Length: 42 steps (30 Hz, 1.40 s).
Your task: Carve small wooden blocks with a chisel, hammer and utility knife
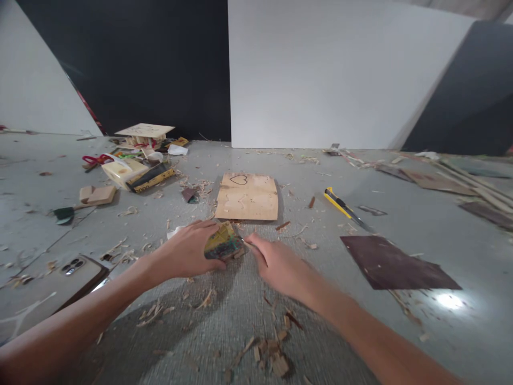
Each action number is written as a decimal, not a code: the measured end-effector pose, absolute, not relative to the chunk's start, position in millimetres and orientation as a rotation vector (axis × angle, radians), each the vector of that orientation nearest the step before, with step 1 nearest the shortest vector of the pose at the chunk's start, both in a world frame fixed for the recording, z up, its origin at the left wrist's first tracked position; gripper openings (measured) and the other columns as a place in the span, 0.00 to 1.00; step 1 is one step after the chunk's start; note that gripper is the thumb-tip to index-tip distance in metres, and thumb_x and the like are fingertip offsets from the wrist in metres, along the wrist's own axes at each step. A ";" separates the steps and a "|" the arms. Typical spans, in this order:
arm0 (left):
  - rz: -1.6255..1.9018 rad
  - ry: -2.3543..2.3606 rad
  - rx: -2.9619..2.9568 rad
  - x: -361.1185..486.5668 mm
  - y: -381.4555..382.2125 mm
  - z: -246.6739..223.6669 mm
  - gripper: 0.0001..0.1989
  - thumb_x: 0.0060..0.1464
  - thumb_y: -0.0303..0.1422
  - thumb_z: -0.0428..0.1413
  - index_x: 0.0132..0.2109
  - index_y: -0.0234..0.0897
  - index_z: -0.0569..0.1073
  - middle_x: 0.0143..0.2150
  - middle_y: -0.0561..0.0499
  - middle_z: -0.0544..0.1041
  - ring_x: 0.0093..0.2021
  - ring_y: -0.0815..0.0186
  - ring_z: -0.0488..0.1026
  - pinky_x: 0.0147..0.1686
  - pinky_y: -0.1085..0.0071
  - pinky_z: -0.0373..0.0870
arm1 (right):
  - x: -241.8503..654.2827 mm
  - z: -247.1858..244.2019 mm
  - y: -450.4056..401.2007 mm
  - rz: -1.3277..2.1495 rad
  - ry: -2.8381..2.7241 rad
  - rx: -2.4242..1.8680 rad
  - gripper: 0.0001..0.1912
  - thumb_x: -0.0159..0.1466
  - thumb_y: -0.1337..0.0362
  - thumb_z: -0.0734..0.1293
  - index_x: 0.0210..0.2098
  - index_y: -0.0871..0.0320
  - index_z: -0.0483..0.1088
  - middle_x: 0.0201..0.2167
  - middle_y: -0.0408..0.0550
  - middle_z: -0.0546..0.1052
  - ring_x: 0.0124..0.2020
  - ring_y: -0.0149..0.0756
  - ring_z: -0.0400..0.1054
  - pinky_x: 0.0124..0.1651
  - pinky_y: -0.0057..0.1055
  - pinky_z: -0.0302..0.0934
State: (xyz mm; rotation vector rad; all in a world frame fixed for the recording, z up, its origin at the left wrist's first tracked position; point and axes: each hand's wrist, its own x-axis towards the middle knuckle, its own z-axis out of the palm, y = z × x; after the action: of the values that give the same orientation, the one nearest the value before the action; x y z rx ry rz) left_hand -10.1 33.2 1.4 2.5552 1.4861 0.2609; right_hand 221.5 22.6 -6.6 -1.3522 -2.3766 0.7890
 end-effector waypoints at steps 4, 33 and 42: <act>0.265 1.496 2.559 -10.0 32.9 0.7 0.30 0.41 0.49 0.60 0.50 0.39 0.69 0.50 0.44 0.73 0.51 0.51 0.69 0.51 0.56 0.65 | 219.6 -5.1 20.4 0.863 -2.310 -1.448 0.17 0.67 0.63 0.53 0.53 0.53 0.64 0.34 0.49 0.76 0.32 0.37 0.70 0.36 0.32 0.59; 0.251 1.306 2.491 -22.8 36.9 13.4 0.41 0.43 0.51 0.60 0.62 0.41 0.60 0.56 0.43 0.70 0.54 0.51 0.66 0.50 0.58 0.65 | 232.3 34.7 25.8 0.728 -2.365 -1.504 0.20 0.64 0.61 0.57 0.55 0.54 0.66 0.17 0.40 0.68 0.14 0.28 0.54 0.18 0.27 0.45; 0.246 1.346 2.479 -20.6 38.1 7.6 0.39 0.43 0.54 0.58 0.60 0.42 0.62 0.55 0.42 0.70 0.52 0.51 0.68 0.43 0.62 0.68 | 225.6 22.0 20.6 0.618 -2.506 -1.410 0.19 0.65 0.64 0.56 0.52 0.52 0.71 0.45 0.50 0.78 0.39 0.39 0.72 0.38 0.33 0.60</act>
State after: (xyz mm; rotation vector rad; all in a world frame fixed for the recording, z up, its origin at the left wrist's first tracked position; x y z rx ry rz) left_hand -20.6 38.1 7.6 2.4794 1.3458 0.2456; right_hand 225.6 20.6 22.0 -1.4100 -2.5061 0.6180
